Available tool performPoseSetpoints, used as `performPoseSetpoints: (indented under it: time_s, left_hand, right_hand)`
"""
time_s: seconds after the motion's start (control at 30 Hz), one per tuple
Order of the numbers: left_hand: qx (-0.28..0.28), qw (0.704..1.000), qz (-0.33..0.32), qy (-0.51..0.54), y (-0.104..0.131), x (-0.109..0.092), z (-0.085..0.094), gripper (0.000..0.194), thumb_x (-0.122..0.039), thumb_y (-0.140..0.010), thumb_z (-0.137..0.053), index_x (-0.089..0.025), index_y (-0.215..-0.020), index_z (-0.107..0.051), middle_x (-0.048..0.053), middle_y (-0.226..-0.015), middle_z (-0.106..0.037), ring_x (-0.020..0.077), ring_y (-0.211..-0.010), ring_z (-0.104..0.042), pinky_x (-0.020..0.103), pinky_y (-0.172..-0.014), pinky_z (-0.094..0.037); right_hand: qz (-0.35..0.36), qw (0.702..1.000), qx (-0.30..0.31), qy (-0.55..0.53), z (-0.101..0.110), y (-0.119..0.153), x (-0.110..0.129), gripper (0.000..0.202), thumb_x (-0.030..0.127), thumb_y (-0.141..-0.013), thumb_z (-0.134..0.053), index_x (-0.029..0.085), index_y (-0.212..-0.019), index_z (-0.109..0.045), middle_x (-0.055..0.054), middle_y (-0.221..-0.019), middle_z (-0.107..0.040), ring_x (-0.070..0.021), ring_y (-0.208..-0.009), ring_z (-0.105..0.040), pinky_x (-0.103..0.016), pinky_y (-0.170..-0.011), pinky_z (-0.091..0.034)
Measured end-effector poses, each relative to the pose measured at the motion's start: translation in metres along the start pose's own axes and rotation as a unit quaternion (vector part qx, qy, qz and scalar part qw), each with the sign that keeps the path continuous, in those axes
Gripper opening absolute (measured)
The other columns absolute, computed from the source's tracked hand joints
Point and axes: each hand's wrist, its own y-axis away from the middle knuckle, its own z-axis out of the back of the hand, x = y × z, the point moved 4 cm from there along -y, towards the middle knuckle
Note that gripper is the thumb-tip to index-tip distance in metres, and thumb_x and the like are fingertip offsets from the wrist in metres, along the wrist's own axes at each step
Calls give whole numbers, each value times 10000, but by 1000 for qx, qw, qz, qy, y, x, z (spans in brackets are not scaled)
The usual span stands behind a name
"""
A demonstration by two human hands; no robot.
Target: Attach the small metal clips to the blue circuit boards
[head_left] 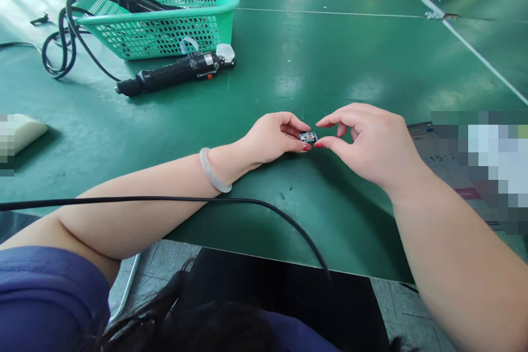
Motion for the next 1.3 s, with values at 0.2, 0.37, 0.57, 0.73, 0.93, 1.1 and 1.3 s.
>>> performPoseSetpoints:
  time_s: [0.2, 0.37, 0.57, 0.73, 0.93, 1.1, 1.3]
  left_hand:
    - [14, 1000, -11, 4, 0, 0, 0, 274, 29, -629, -763, -92, -831, -623, 34, -784, -717, 115, -742, -678, 361, -853, -548]
    - [31, 999, -15, 6, -1, 2, 0, 276, 9, -630, -771, -94, -843, -629, 40, -802, -720, 119, -759, -679, 366, -863, -547]
    - [15, 1000, -15, 0, 0, 0, 1, 414, 25, -649, -750, -97, -1028, -637, 43, -838, -721, 119, -776, -681, 372, -915, -526]
    - [-15, 1000, 3, 19, 3, -2, 1, 708, 64, -662, -713, -117, -1315, -510, 81, -1013, -715, 118, -788, -696, 363, -938, -523]
    - [-15, 1000, 8, 23, 2, -2, 1, 726, 79, -670, -688, -103, -1345, -489, 116, -1071, -699, 148, -868, -699, 358, -926, -533]
    - [-15, 999, 13, 30, 2, -1, 1, 699, 80, -673, -687, -93, -1326, -509, 116, -1062, -702, 148, -879, -693, 367, -944, -521]
    - [-24, 997, 15, 70, 3, -2, 1, 470, 0, -744, -685, -95, -1197, -603, 73, -982, -723, 115, -873, -668, 341, -992, -480]
  right_hand:
    - [-18, 999, 43, 1, -7, 0, -5, 134, 322, -795, -703, 233, -883, -748, -23, -749, -644, -176, -670, -556, -327, -596, -391]
    - [-23, 998, 56, -7, -9, 0, -4, 118, 333, -800, -699, 237, -830, -761, -20, -707, -645, -181, -663, -563, -331, -600, -390]
    - [-16, 999, 28, 8, -11, -1, -2, 100, 300, -778, -717, 214, -816, -750, -21, -711, -642, -178, -663, -579, -328, -610, -414]
    - [-25, 999, -30, 16, -17, -4, -5, 81, 262, -788, -693, 205, -825, -739, -36, -759, -665, -179, -671, -572, -336, -631, -428]
    - [-45, 997, -51, 29, -23, -8, -11, 101, 290, -799, -681, 215, -833, -740, -46, -777, -670, -193, -693, -572, -348, -622, -420]
    - [-47, 997, -55, 29, -23, -8, -11, 93, 281, -786, -688, 209, -814, -740, -40, -752, -664, -195, -684, -582, -343, -607, -418]
    - [-44, 997, -53, 19, -26, -6, -1, 107, 289, -806, -675, 202, -829, -733, -46, -776, -683, -197, -693, -600, -336, -610, -425]
